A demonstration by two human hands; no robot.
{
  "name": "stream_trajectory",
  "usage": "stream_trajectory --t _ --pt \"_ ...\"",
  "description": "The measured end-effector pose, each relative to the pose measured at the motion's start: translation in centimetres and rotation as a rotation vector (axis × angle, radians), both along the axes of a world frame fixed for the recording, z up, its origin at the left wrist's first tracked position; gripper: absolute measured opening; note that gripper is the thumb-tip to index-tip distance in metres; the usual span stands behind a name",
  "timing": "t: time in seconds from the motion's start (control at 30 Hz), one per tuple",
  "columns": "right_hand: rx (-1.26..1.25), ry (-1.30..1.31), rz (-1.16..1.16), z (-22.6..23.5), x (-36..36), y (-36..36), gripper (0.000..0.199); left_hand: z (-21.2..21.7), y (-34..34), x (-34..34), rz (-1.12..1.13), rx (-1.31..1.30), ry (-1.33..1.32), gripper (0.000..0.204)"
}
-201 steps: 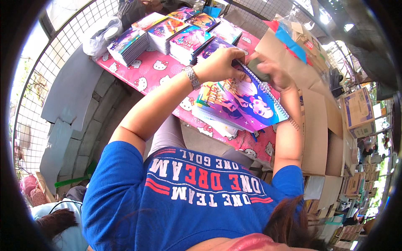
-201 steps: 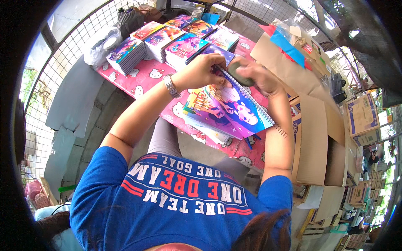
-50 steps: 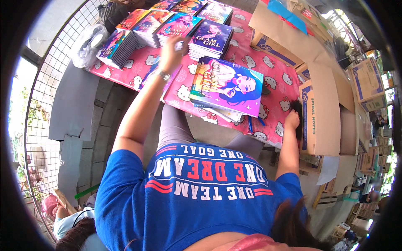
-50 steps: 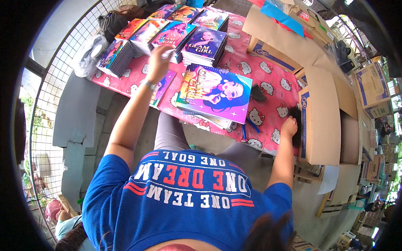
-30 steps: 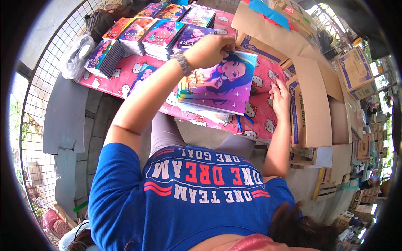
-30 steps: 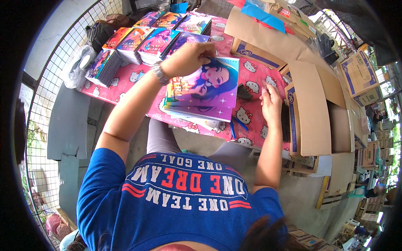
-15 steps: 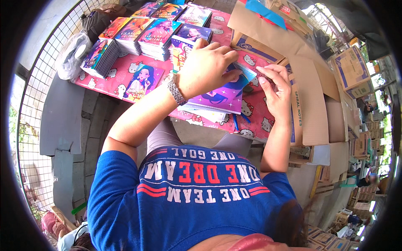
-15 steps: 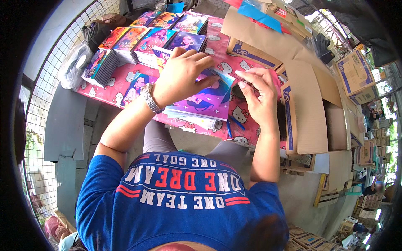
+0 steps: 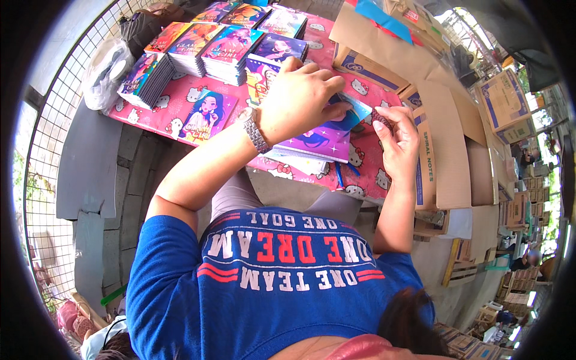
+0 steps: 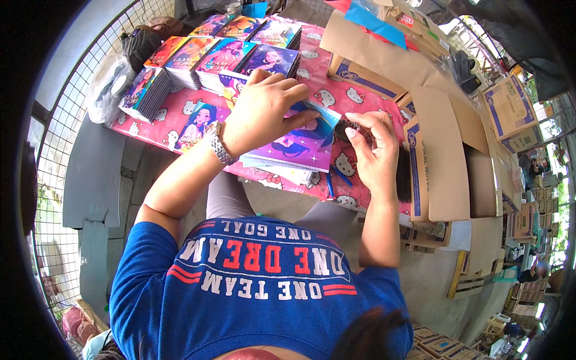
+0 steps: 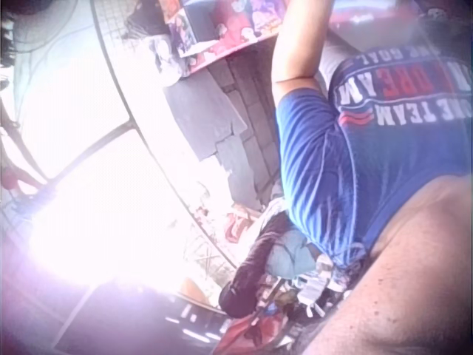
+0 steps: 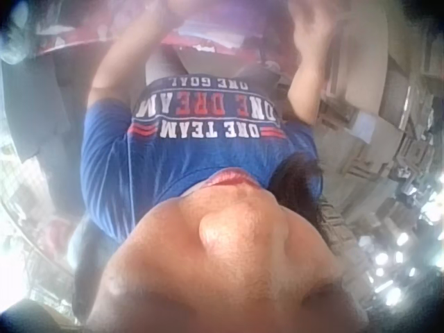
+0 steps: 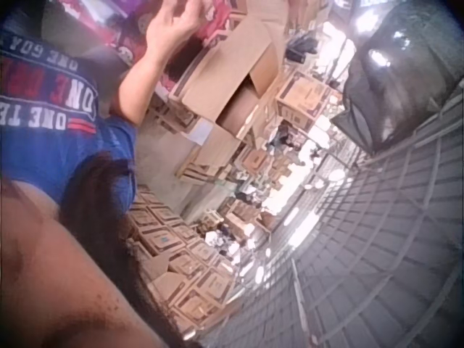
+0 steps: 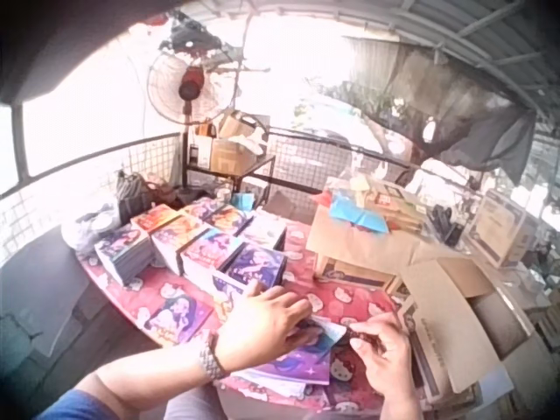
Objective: The person threads a plastic spiral coil through the holes of a notebook, uses a pair of blue pliers to cut and crimp the end of the coil, and then stacks the finished notebook.
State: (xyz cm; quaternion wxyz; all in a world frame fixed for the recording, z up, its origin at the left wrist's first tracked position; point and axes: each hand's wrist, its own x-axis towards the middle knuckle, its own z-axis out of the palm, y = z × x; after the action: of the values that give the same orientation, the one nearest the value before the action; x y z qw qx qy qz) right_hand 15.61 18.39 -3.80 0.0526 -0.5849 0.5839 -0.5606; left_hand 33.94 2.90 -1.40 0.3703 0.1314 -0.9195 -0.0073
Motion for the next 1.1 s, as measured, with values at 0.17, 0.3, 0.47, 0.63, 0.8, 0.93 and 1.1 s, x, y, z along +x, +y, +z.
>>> stream_trajectory --t 0.17,0.3,0.47,0.63,0.8,0.93,1.1 --pt "0.054 0.075 0.029 1.1 -0.5 0.0 0.021 0.2 -0.4 -0.8 -0.009 -0.009 -0.026 0.03" --pt "0.06 0.049 0.062 0.8 -1.4 -0.3 0.019 0.2 -0.4 -1.5 0.005 0.016 -0.058 0.029" --pt "0.2 -0.301 0.223 -0.1 -1.8 -0.2 0.019 0.1 -0.2 -1.6 -0.005 0.028 -0.046 0.029" --pt "0.283 -0.185 0.119 1.6 -1.0 0.0 0.025 0.2 0.2 -1.6 0.002 0.013 -0.073 0.027" --pt "0.08 0.295 0.049 2.2 -0.7 -0.3 0.026 0.2 2.2 -3.0 -0.082 -0.017 -0.095 0.031" --pt "0.338 -0.034 -0.015 3.8 -0.2 0.4 0.027 0.3 2.2 -2.7 -0.086 0.009 -0.119 0.027" --pt "0.371 0.183 0.095 5.5 0.3 0.4 0.035 0.5 2.3 -2.3 -0.133 0.055 -0.076 0.022"
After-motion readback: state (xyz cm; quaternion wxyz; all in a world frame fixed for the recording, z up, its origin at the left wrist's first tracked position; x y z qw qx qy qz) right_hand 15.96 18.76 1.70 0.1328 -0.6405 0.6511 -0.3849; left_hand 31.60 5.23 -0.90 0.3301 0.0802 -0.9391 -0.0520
